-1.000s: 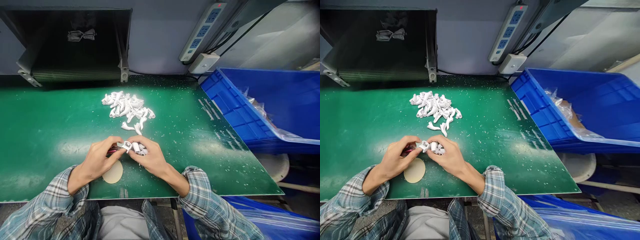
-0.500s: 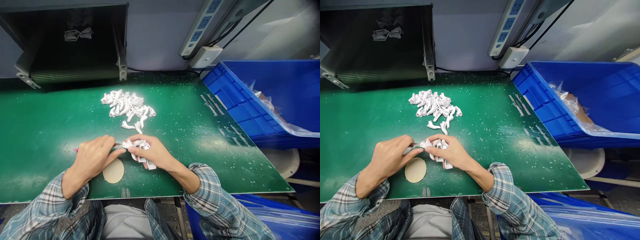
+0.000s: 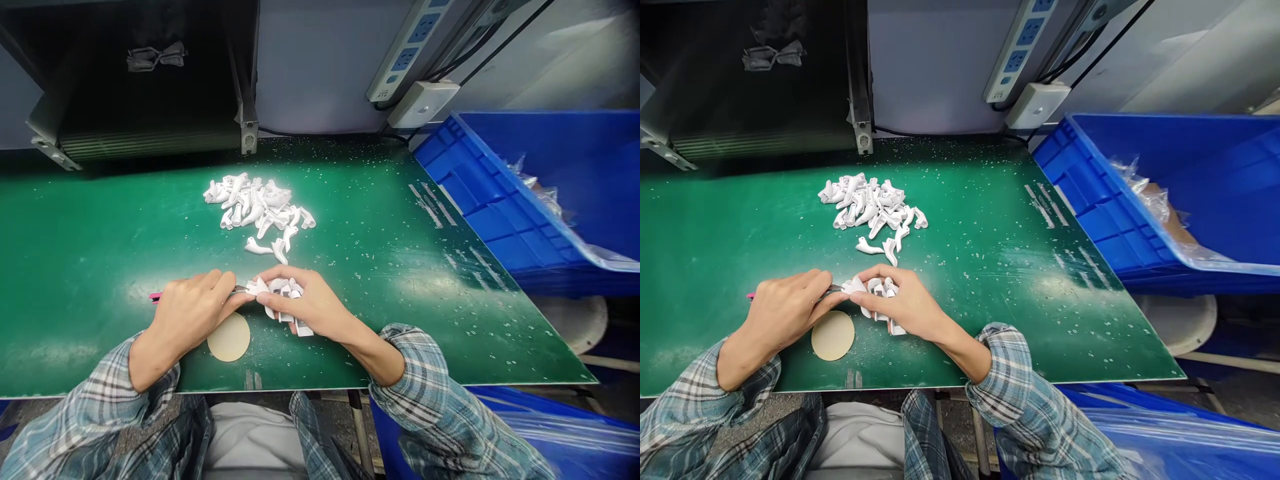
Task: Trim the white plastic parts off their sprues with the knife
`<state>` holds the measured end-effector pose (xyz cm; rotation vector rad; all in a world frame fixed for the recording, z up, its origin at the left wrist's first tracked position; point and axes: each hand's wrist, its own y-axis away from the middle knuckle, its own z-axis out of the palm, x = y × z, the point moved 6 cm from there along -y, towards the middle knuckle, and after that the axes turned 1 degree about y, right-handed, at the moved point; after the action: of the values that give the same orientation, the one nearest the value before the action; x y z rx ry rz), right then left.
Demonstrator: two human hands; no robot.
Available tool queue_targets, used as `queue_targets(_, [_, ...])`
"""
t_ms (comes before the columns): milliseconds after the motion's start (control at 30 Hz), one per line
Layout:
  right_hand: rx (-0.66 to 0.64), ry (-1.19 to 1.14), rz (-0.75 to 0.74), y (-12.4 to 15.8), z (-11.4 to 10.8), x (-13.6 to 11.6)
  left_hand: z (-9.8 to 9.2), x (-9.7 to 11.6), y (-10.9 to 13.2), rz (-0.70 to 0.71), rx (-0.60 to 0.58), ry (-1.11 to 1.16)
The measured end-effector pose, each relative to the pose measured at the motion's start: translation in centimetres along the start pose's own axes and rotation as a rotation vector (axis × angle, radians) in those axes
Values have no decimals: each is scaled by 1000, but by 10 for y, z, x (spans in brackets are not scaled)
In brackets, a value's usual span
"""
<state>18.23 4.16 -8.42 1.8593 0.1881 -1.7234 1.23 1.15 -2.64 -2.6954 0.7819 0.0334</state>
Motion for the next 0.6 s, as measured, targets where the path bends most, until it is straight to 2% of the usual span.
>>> queue_targets(167, [-15, -52, 2, 2, 2, -4, 2, -1, 1, -12, -30, 78])
queue_targets(267, [-18, -109, 9, 2, 3, -5, 4, -3, 1, -24, -40, 207])
queue_targets(467, [-109, -489, 74, -4, 9, 4, 11, -11, 2, -132, -65, 659])
queue_targets(600, [-103, -650, 69, -6, 10, 7, 8, -5, 1, -110, -21, 731])
